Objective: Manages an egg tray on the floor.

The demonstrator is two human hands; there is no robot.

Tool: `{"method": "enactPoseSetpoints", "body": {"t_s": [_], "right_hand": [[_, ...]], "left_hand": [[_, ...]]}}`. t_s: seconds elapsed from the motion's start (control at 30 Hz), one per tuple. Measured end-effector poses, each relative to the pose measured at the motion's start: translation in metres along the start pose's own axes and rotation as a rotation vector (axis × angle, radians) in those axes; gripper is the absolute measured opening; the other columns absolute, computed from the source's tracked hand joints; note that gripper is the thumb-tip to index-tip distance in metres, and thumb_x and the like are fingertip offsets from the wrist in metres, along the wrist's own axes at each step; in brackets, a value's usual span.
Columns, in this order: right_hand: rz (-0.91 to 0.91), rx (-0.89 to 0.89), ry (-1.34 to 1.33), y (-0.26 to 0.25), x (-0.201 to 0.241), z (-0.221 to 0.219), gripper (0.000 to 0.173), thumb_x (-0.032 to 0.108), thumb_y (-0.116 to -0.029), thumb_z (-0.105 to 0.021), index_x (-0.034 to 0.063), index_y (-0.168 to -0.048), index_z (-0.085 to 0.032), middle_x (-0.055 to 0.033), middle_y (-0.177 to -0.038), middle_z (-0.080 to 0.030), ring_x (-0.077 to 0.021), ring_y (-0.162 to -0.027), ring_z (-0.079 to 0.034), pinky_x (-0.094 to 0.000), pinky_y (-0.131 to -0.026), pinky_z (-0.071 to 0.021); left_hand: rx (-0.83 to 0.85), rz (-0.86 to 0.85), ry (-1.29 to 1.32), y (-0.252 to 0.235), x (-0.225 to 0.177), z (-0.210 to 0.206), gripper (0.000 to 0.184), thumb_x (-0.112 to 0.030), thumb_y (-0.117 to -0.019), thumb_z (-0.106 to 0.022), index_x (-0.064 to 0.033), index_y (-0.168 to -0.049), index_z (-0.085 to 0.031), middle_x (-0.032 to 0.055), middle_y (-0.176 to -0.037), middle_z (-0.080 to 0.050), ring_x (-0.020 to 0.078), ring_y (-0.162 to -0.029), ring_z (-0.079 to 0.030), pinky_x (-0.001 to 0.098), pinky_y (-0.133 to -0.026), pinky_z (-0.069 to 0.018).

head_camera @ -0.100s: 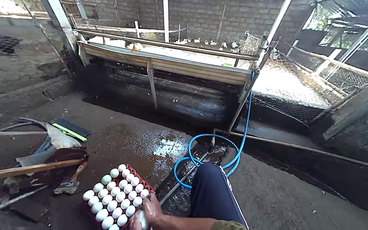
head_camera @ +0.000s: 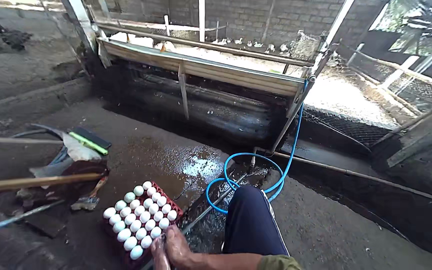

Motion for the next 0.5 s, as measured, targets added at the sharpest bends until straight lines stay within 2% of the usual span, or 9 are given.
{"method": "enactPoseSetpoints", "body": {"t_s": [0.07, 0.13, 0.2, 0.27, 0.3, 0.33, 0.37, 0.4, 0.5], "right_hand": [[0.078, -0.021, 0.123, 0.002, 0.002, 0.004, 0.040, 0.018, -0.1073, -0.041, -0.0068, -0.134, -0.058, -0.0272, -0.134, -0.062, -0.0379, -0.126, -0.059, -0.0553, -0.108, -0.0461], [-0.025, -0.028, 0.047, -0.009, 0.002, 0.009, 0.042, 0.020, -0.1094, -0.039, -0.0070, -0.140, -0.050, -0.0289, -0.136, -0.058, -0.0392, -0.128, -0.057, -0.0560, -0.108, -0.0452], [0.003, -0.013, 0.002, -0.001, 0.006, 0.005, 0.046, 0.022, -0.1114, -0.031, -0.0045, -0.144, -0.048, -0.0269, -0.139, -0.057, -0.0361, -0.130, -0.056, -0.0537, -0.110, -0.0435], [0.116, 0.005, 0.028, 0.010, 0.009, 0.003, 0.044, 0.017, -0.1084, -0.031, -0.0061, -0.140, -0.052, -0.0257, -0.137, -0.058, -0.0333, -0.129, -0.056, -0.0500, -0.111, -0.0440], [0.100, 0.005, 0.032, 0.004, 0.008, 0.006, 0.044, 0.016, -0.1084, -0.033, -0.0063, -0.140, -0.052, -0.0267, -0.138, -0.058, -0.0341, -0.130, -0.056, -0.0506, -0.111, -0.0441], [0.025, 0.001, -0.025, -0.007, 0.004, 0.010, 0.042, 0.018, -0.1087, -0.035, -0.0055, -0.140, -0.052, -0.0268, -0.136, -0.059, -0.0339, -0.126, -0.058, -0.0509, -0.108, -0.0458], [-0.089, 0.007, -0.107, -0.022, -0.001, 0.011, 0.041, 0.021, -0.1088, -0.037, -0.0032, -0.138, -0.051, -0.0253, -0.130, -0.061, -0.0328, -0.119, -0.061, -0.0512, -0.101, -0.0494], [-0.198, 0.025, -0.201, -0.032, -0.007, 0.010, 0.040, 0.025, -0.1090, -0.037, -0.0018, -0.132, -0.055, -0.0235, -0.120, -0.063, -0.0317, -0.108, -0.063, -0.0515, -0.092, -0.0525], [-0.278, 0.056, -0.368, -0.028, -0.007, 0.006, 0.040, 0.031, -0.1098, -0.035, 0.0017, -0.126, -0.058, -0.0187, -0.107, -0.065, -0.0284, -0.094, -0.065, -0.0489, -0.080, -0.0547]], "left_hand": [[-0.005, 0.023, -0.014, 0.002, 0.002, -0.004, 0.051, -0.027, -0.1113, -0.026, 0.0056, -0.148, -0.039, 0.0240, -0.143, -0.051, 0.0244, -0.129, -0.052, 0.0421, -0.110, -0.0428], [-0.041, 0.053, -0.088, -0.002, 0.001, -0.006, 0.049, -0.032, -0.1109, -0.026, 0.0021, -0.137, -0.050, 0.0166, -0.119, -0.061, 0.0187, -0.103, -0.060, 0.0371, -0.085, -0.0518], [-0.014, 0.070, -0.001, -0.003, -0.006, -0.005, 0.050, -0.026, -0.1118, -0.026, 0.0075, -0.143, -0.045, 0.0242, -0.137, -0.055, 0.0259, -0.123, -0.055, 0.0431, -0.105, -0.0452], [-0.015, 0.097, 0.045, 0.002, -0.009, -0.001, 0.049, -0.023, -0.1132, -0.023, 0.0084, -0.145, -0.042, 0.0246, -0.144, -0.050, 0.0240, -0.130, -0.051, 0.0399, -0.112, -0.0399], [0.004, 0.146, 0.028, 0.004, -0.009, 0.001, 0.050, -0.027, -0.1135, -0.021, 0.0039, -0.145, -0.046, 0.0203, -0.140, -0.055, 0.0204, -0.124, -0.055, 0.0382, -0.106, -0.0442], [0.012, 0.181, 0.016, 0.003, -0.007, 0.002, 0.048, -0.030, -0.1131, -0.022, -0.0024, -0.135, -0.055, 0.0119, -0.118, -0.064, 0.0127, -0.098, -0.061, 0.0311, -0.084, -0.0514], [0.022, 0.199, 0.042, -0.001, -0.005, -0.001, 0.044, -0.033, -0.1120, -0.023, -0.0085, -0.118, -0.059, 0.0024, -0.085, -0.061, 0.0056, -0.062, -0.053, 0.0222, -0.053, -0.0458], [0.076, 0.227, 0.129, -0.002, -0.003, -0.003, 0.042, -0.034, -0.1116, -0.022, -0.0099, -0.112, -0.056, 0.0002, -0.071, -0.056, 0.0059, -0.047, -0.044, 0.0210, -0.041, -0.0385], [0.099, 0.275, 0.224, -0.003, 0.000, 0.003, 0.034, -0.031, -0.1119, -0.032, -0.0102, -0.136, -0.043, 0.0054, -0.087, -0.058, 0.0106, -0.055, -0.050, 0.0258, -0.047, -0.0448]]}}
Point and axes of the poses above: each hand's wrist, its own y-axis away from the middle knuckle, its own z-axis out of the back of the hand, x = y × z, the point moved 4 cm from there along -y, towards the middle knuckle
